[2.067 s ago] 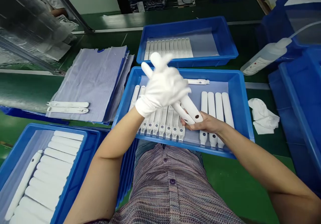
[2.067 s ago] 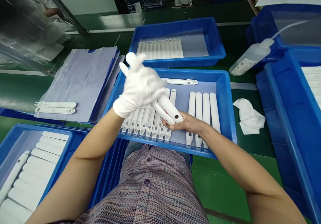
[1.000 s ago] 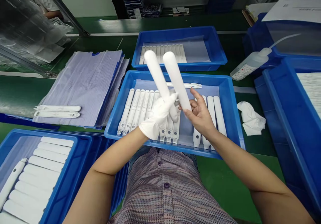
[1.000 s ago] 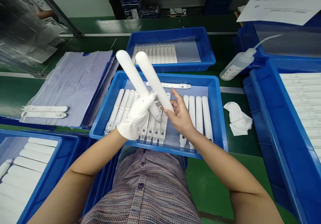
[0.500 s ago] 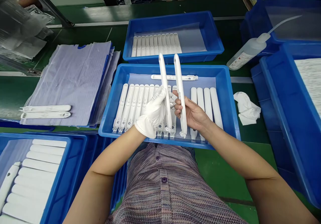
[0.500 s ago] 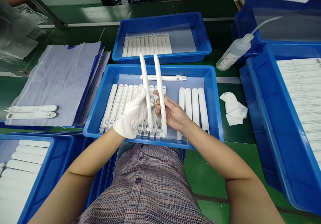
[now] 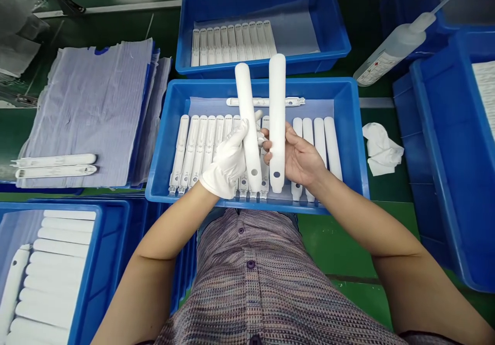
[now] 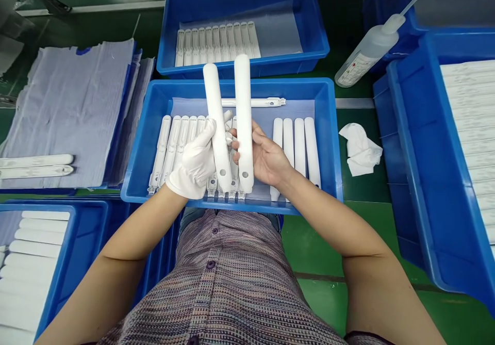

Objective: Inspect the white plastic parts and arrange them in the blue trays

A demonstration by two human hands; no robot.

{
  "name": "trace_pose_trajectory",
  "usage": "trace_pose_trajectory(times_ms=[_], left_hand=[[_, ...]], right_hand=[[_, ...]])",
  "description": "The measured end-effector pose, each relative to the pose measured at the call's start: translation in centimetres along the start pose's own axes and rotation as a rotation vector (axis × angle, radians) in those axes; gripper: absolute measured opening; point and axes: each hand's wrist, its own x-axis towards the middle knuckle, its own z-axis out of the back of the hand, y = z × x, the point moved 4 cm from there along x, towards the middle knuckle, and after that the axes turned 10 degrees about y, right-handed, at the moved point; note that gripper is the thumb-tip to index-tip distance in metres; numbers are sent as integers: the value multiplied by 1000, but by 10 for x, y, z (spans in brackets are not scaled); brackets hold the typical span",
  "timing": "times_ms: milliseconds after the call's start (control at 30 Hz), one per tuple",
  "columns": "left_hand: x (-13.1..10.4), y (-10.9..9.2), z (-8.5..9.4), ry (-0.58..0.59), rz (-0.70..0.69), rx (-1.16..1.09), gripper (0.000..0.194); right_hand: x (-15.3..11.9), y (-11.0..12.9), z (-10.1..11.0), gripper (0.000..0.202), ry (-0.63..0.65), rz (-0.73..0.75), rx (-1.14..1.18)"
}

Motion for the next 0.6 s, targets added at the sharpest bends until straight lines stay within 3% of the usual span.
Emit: trace_pose_trajectory(times_ms=[100,233,300,433,600], left_hand=[[0,-3,5,31,-68,46,30],[1,-3,9,-47,-124,117,22],[3,1,7,-56,-88,78,18],[4,8,-2,37,-41,6,21],[0,2,-4,154,-122,197,15]], right_hand=[[-2,2,1,45,26,32,-89],[-4,1,5,68,49,84,-179],[-5,-1,6,70,49,95,-203],[-7,-6,6,71,49,140,-319],[-14,-5,5,62,39,356,-729]])
